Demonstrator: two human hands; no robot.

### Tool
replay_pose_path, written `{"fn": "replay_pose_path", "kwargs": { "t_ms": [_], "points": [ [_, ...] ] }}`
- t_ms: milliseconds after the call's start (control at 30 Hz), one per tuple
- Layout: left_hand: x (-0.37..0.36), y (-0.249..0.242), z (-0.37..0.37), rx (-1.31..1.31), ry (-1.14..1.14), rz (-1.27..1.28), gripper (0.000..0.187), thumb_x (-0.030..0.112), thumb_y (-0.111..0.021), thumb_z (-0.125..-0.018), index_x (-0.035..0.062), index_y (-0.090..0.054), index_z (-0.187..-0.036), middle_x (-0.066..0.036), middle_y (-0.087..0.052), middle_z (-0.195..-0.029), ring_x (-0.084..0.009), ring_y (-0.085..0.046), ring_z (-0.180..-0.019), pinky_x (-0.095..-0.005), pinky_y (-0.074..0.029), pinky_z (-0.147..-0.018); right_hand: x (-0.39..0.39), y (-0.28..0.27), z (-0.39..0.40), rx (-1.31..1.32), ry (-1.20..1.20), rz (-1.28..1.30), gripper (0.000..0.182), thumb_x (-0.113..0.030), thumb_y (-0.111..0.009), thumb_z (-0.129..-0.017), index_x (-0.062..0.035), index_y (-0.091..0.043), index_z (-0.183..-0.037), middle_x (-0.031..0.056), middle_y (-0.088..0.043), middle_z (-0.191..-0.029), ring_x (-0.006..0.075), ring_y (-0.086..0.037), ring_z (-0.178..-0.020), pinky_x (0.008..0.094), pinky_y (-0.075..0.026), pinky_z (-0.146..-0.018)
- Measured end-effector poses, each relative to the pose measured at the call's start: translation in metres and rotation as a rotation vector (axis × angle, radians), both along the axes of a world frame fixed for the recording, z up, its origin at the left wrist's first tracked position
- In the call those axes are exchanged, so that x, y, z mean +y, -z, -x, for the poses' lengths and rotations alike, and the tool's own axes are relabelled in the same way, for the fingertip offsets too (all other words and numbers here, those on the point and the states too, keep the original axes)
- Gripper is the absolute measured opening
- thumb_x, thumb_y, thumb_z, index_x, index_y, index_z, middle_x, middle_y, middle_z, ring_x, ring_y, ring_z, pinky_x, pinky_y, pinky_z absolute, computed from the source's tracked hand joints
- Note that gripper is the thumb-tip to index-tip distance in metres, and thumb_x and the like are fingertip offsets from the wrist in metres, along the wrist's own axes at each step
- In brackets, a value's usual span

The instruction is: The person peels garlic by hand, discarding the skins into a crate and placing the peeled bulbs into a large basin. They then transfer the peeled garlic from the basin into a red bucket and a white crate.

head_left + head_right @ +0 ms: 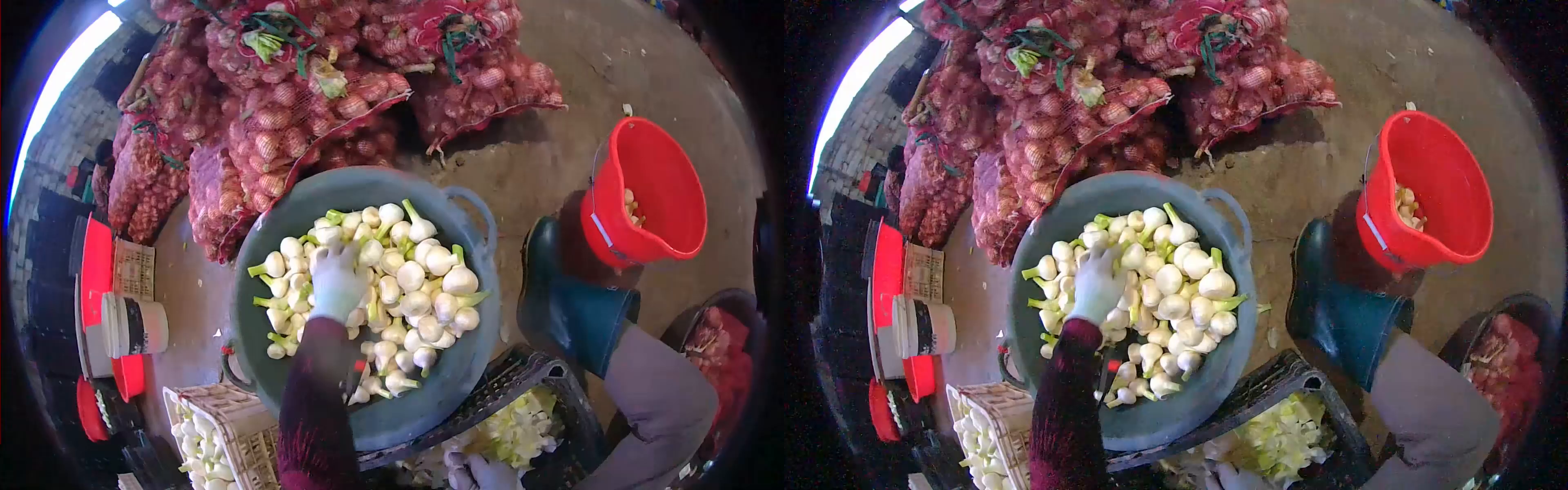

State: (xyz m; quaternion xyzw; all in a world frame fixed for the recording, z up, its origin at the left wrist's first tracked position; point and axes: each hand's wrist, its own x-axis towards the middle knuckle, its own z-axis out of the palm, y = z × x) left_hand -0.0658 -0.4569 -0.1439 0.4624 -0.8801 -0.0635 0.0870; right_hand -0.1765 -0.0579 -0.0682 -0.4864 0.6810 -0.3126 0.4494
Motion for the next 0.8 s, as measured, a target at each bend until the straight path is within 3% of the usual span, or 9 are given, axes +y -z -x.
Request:
{"fn": "replay_pose_path", "kwargs": {
  "t_ms": [133,200,300,333,400,500,633,667,800],
  "points": [
    [0.08,0.01,-0.066,-0.056,0.032,-0.16,0.044,0.008,-0.053,-0.078,0.0036,-0.054,-0.122,-0.025,-0.055,-0.113,-0.0425,-0.054,-0.102,-0.0478,-0.046,-0.089,-0.012,-0.022,0.002,0.005,-0.018,-0.08,0.023,-0.024,-0.054,-0.095,-0.0018,-0.06,-0.1,0.0183,-0.057,-0.065,0.0381,-0.055,-0.056,0.0445,-0.042,-0.05],
    [0.113,0.016,-0.106,-0.446,0.228,-0.273,0.049,0.025,-0.059,-0.08,0.0087,-0.054,-0.126,-0.022,-0.054,-0.127,-0.0398,-0.052,-0.115,-0.0451,-0.045,-0.094,-0.011,-0.023,0.002,-0.017,0.043,-0.011,0.024,-0.024,-0.054,-0.095,-0.0017,-0.059,-0.1,0.0186,-0.057,-0.066,0.0378,-0.056,-0.058,0.0443,-0.043,-0.051],
    [0.102,-0.051,-0.069,-0.273,-0.158,-0.603,0.035,0.034,-0.062,-0.082,0.0045,-0.067,-0.101,-0.017,-0.069,-0.09,-0.0335,-0.067,-0.086,-0.0418,-0.052,-0.076,-0.002,-0.021,-0.001,-0.024,0.084,0.041,0.024,-0.024,-0.054,-0.095,-0.0016,-0.059,-0.1,0.0185,-0.057,-0.068,0.0368,-0.058,-0.062,0.0434,-0.044,-0.054],
    [0.09,-0.048,-0.073,-0.083,-0.02,-0.301,0.024,0.024,-0.054,-0.087,0.0061,-0.068,-0.095,-0.016,-0.068,-0.085,-0.0364,-0.065,-0.076,-0.0457,-0.051,-0.07,-0.001,-0.019,0.001,-0.001,0.072,0.045,0.024,-0.024,-0.054,-0.096,-0.0017,-0.06,-0.101,0.0182,-0.058,-0.07,0.0362,-0.059,-0.064,0.0427,-0.045,-0.055],
    [0.046,-0.066,-0.034,0.033,-0.461,-0.327,0.022,0.015,-0.056,-0.083,0.0027,-0.066,-0.097,-0.018,-0.066,-0.087,-0.0367,-0.063,-0.087,-0.045,-0.05,-0.078,-0.004,-0.02,0.006,-0.073,0.018,-0.046,0.024,-0.023,-0.053,-0.096,-0.0016,-0.06,-0.102,0.0177,-0.059,-0.072,0.036,-0.059,-0.065,0.0419,-0.045,-0.055],
    [-0.016,-0.037,-0.016,0.104,0.043,-0.052,0.038,0.012,-0.058,-0.078,0.0081,-0.062,-0.116,-0.016,-0.06,-0.116,-0.0366,-0.058,-0.103,-0.0448,-0.047,-0.087,-0.008,-0.017,0.002,-0.168,0.047,-0.076,0.022,-0.022,-0.052,-0.097,-0.0023,-0.061,-0.103,0.0166,-0.06,-0.075,0.0358,-0.059,-0.065,0.0413,-0.044,-0.055],
    [-0.036,0.003,0.015,-0.608,0.028,-0.089,0.036,0.012,-0.059,-0.077,0.0101,-0.062,-0.113,-0.018,-0.058,-0.118,-0.0377,-0.055,-0.11,-0.0456,-0.048,-0.089,-0.011,-0.013,0.005,-0.093,0.11,0.029,0.019,-0.02,-0.05,-0.098,-0.0036,-0.06,-0.101,0.0154,-0.06,-0.074,0.0352,-0.059,-0.064,0.0418,-0.044,-0.055],
    [-0.032,-0.007,0.016,-0.643,-0.033,-0.217,0.037,0.013,-0.061,-0.075,0.0075,-0.061,-0.111,-0.021,-0.056,-0.117,-0.0386,-0.054,-0.11,-0.0454,-0.048,-0.089,-0.011,-0.011,0.008,0.163,0.007,0.16,0.018,-0.02,-0.05,-0.098,-0.0043,-0.059,-0.101,0.0143,-0.06,-0.074,0.0345,-0.059,-0.064,0.0417,-0.044,-0.054],
    [0.004,-0.01,-0.013,-0.553,0.051,-0.138,0.034,0.01,-0.062,-0.072,0.0056,-0.061,-0.105,-0.017,-0.057,-0.111,-0.0368,-0.052,-0.107,-0.0428,-0.046,-0.091,-0.008,-0.015,0.002,-0.072,0.071,0.004,0.02,-0.022,-0.049,-0.099,-0.003,-0.057,-0.1,0.0139,-0.052,-0.063,0.0346,-0.053,-0.053,0.0427,-0.038,-0.048]
  ]
}}
